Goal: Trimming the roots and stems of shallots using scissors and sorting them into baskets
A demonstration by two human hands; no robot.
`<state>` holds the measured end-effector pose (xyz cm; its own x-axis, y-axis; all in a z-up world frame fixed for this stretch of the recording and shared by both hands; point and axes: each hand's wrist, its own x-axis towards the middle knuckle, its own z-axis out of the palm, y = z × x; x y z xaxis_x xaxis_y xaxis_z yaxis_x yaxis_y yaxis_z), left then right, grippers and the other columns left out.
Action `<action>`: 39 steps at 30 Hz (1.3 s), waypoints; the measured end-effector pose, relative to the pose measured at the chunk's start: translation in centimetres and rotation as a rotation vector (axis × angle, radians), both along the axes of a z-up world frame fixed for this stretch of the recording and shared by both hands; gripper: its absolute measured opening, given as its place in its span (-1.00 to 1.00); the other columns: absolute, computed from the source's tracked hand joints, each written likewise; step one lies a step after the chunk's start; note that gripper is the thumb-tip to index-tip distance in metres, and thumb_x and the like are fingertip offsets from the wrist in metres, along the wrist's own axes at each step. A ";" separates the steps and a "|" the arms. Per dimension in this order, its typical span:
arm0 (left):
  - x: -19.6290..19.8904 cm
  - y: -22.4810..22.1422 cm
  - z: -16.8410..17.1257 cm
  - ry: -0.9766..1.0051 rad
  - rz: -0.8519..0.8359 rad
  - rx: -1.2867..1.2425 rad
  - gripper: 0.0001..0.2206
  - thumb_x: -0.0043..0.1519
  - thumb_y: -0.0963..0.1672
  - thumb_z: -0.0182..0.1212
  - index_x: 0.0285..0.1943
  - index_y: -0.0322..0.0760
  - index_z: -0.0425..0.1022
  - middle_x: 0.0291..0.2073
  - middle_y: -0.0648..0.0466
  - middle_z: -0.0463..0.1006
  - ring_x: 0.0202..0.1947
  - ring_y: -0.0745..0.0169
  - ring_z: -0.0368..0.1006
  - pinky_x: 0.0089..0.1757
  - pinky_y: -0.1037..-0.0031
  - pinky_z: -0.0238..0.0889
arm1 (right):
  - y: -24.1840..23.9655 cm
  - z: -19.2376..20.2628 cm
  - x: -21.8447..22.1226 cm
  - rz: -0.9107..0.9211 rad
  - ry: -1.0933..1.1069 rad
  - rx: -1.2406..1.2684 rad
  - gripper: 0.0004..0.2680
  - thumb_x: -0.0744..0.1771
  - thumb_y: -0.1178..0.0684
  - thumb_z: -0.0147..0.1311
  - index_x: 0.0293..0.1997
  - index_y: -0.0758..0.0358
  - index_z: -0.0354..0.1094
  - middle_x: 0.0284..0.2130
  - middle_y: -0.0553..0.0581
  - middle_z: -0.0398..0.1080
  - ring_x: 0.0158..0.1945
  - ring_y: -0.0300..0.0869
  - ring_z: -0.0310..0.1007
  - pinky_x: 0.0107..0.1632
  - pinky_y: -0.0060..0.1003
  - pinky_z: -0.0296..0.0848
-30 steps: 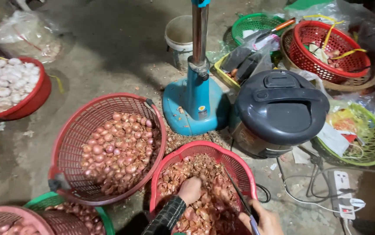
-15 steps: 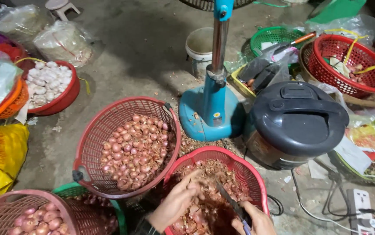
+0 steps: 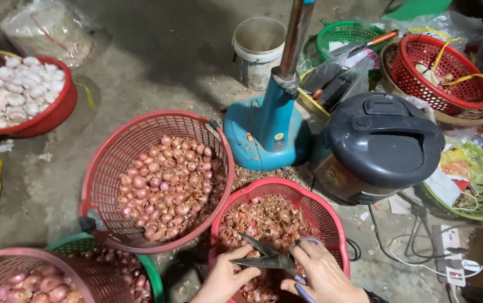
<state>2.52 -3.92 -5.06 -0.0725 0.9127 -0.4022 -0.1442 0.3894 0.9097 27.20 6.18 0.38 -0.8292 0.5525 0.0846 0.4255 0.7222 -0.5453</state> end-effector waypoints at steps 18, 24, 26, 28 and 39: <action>-1.4 -0.4 0.8 -0.810 0.537 -0.051 -0.63 0.23 -0.36 0.11 0.25 -0.49 0.38 -0.09 -0.33 0.58 0.01 -0.41 0.57 0.06 0.19 0.43 | 0.6 -4.8 -0.2 -0.184 -0.017 -0.219 -0.45 0.29 -0.55 0.00 0.11 0.15 0.28 -0.17 0.14 0.40 -0.14 -0.01 0.47 -0.11 -0.10 0.42; -0.4 0.3 -3.6 -0.868 0.550 -0.071 -0.60 0.16 -0.34 0.17 0.22 -0.40 0.42 -0.01 -0.08 0.51 -0.14 -0.01 0.49 -0.10 0.18 0.46 | 0.9 -4.8 -1.1 -0.098 -0.086 -0.029 -0.42 0.28 -0.56 0.16 0.17 0.14 0.28 -0.17 0.17 0.32 -0.11 0.13 0.41 -0.04 -0.01 0.39; -0.5 0.6 -2.6 -0.813 0.578 -0.164 -0.52 0.14 -0.29 0.24 0.31 -0.48 0.38 0.01 -0.16 0.47 -0.13 0.07 0.40 -0.22 0.30 0.30 | 1.1 -4.1 -1.6 -0.075 -0.084 -0.020 -0.37 0.28 -0.53 0.19 0.32 0.12 0.21 -0.15 0.18 0.30 -0.05 0.15 0.42 -0.01 0.03 0.38; -0.3 0.3 -4.3 -0.824 0.584 -0.147 -0.50 0.17 -0.32 0.20 0.36 -0.51 0.37 0.01 -0.17 0.52 -0.10 0.03 0.45 -0.17 0.26 0.36 | 1.2 -4.1 -1.6 -0.073 -0.056 -0.010 -0.38 0.29 -0.54 0.16 0.28 0.15 0.23 -0.15 0.21 0.31 -0.05 0.17 0.42 -0.02 0.03 0.39; 0.1 0.1 -2.6 -0.788 0.546 -0.150 -0.59 0.20 -0.32 0.21 0.28 -0.50 0.48 -0.05 -0.37 0.63 -0.16 -0.23 0.58 -0.08 0.25 0.46 | 1.0 -5.5 -0.8 -0.094 -0.054 -0.139 -0.54 0.32 -0.54 0.09 -0.31 0.09 0.20 -0.43 0.13 0.32 -0.40 0.08 0.40 -0.33 -0.07 0.35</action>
